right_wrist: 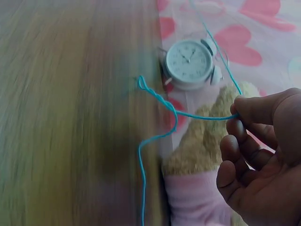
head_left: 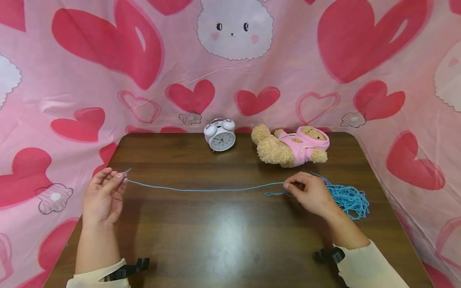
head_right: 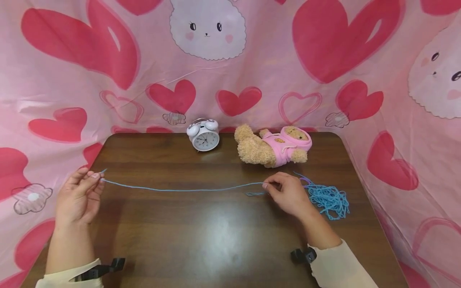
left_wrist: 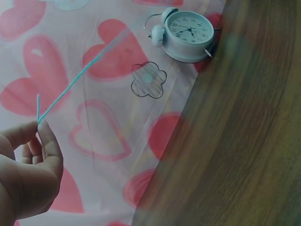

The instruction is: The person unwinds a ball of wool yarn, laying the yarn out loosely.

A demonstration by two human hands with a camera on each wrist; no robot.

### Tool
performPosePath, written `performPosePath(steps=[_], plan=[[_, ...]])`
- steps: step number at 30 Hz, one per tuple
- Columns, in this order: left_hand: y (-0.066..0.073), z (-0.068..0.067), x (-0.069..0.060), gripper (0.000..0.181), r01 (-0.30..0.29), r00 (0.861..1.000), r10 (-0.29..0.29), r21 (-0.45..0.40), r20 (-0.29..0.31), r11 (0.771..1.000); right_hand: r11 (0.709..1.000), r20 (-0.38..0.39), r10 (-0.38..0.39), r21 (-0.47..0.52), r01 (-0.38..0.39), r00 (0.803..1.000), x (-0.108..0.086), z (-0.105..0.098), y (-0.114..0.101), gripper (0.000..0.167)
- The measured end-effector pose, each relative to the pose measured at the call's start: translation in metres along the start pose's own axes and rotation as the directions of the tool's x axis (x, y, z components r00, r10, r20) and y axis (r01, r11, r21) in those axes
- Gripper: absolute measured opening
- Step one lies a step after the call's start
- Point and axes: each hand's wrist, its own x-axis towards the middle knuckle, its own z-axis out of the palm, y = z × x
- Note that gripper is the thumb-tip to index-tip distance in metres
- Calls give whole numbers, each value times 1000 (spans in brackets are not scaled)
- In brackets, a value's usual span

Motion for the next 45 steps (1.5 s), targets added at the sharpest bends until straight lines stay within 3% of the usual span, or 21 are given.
performPosePath(steps=[14, 20, 30, 38, 45], plan=[[-11, -1, 1, 26, 23, 1000, -23, 21, 16, 1000, 995, -93, 41, -87, -50, 995, -27, -34, 28, 4], [-21, 2, 1, 30, 54, 997, -59, 117, 45, 992, 988, -110, 77, -122, -90, 991, -36, -49, 39, 8], [-49, 10, -3, 32, 161, 977, -194, 289, 90, 944, 966, -157, 154, -183, -183, 975, -54, -80, 59, 15], [-71, 22, -7, 33, 187, 962, -246, 367, 119, 911, 953, -165, 220, -175, -248, 961, -69, -101, 77, 20], [-95, 40, -8, 32, 210, 947, -296, 461, 123, 862, 941, -204, 245, -185, -283, 948, -81, -119, 94, 20]])
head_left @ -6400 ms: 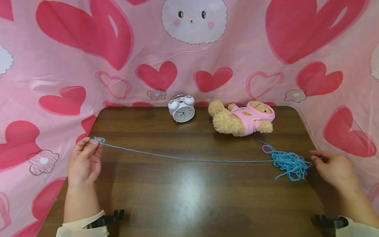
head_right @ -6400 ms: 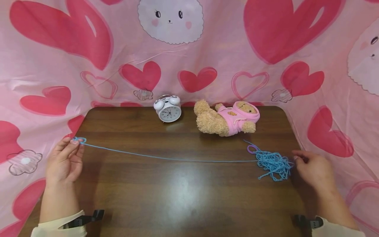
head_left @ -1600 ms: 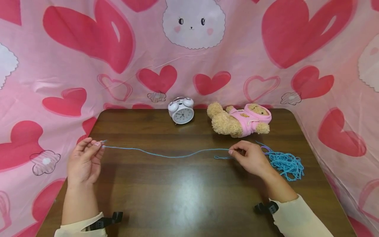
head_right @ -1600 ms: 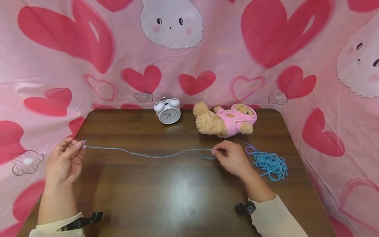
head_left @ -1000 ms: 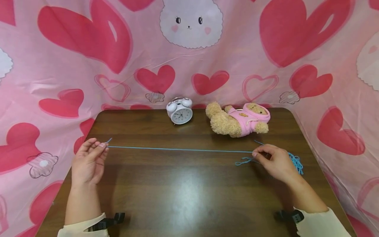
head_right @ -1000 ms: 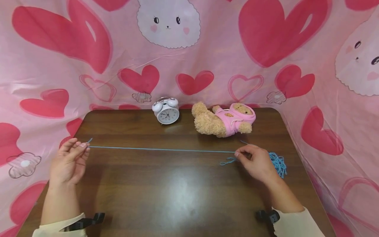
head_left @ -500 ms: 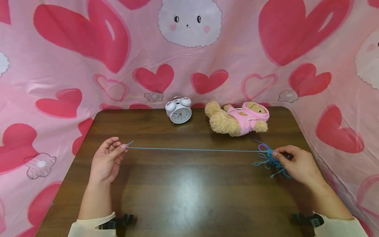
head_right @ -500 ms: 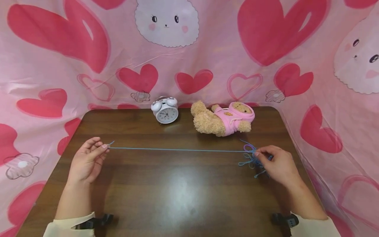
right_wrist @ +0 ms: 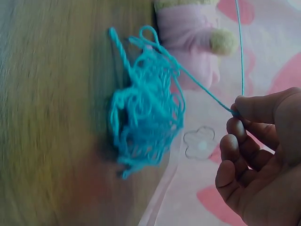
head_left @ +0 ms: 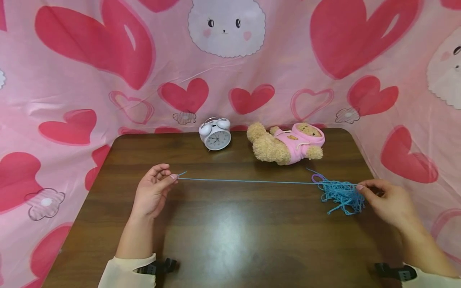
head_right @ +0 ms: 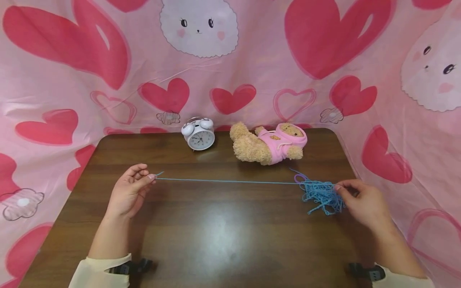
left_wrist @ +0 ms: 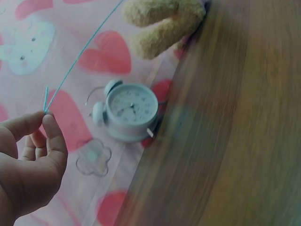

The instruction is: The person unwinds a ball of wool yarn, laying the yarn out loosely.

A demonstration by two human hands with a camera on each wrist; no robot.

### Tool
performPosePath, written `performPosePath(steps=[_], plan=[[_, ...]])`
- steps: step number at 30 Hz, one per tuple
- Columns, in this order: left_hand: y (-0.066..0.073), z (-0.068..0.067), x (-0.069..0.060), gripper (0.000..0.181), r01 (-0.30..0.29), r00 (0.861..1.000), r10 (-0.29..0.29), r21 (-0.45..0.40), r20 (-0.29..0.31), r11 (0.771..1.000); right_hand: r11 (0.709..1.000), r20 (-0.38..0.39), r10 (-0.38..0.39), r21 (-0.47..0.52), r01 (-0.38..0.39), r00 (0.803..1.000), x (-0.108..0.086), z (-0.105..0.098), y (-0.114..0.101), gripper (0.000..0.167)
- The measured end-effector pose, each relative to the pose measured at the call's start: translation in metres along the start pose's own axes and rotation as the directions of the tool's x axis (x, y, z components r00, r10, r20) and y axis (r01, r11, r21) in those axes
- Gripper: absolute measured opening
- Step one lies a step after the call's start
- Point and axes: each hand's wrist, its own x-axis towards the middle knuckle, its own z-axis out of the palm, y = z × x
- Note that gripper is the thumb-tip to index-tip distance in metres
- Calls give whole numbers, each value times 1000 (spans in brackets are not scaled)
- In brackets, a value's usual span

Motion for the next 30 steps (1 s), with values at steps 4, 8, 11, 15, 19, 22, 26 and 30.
performPosePath(steps=[4, 8, 11, 15, 19, 22, 26, 30], plan=[[-6, 15, 4, 33, 18, 1000, -18, 40, 6, 999, 999, -1, 30, -36, -30, 1000, -1, -7, 12, 25], [-12, 31, 6, 34, 40, 999, -41, 59, 11, 997, 997, -8, 60, -57, -61, 998, -2, -12, 22, 31], [-18, 42, 8, 33, 73, 997, -75, 73, 27, 995, 993, -11, 85, -79, -86, 996, -3, -14, 29, 33], [-25, 54, 9, 33, 98, 994, -102, 85, 48, 992, 986, -27, 101, -128, -104, 995, -3, -18, 35, 35], [-32, 63, 11, 34, 107, 992, -112, 82, 64, 991, 982, -69, 70, -172, -81, 995, -3, -22, 40, 33], [-37, 71, 12, 33, 118, 989, -125, 86, 77, 989, 979, -96, 41, -196, -59, 995, -3, -23, 46, 30], [-45, 84, 14, 33, 132, 986, -140, 83, 93, 988, 972, -120, 33, -229, -60, 992, -3, -26, 48, 28], [-55, 98, 16, 32, 147, 980, -156, 80, 123, 986, 959, -159, 39, -272, -81, 987, -4, -28, 47, 29]])
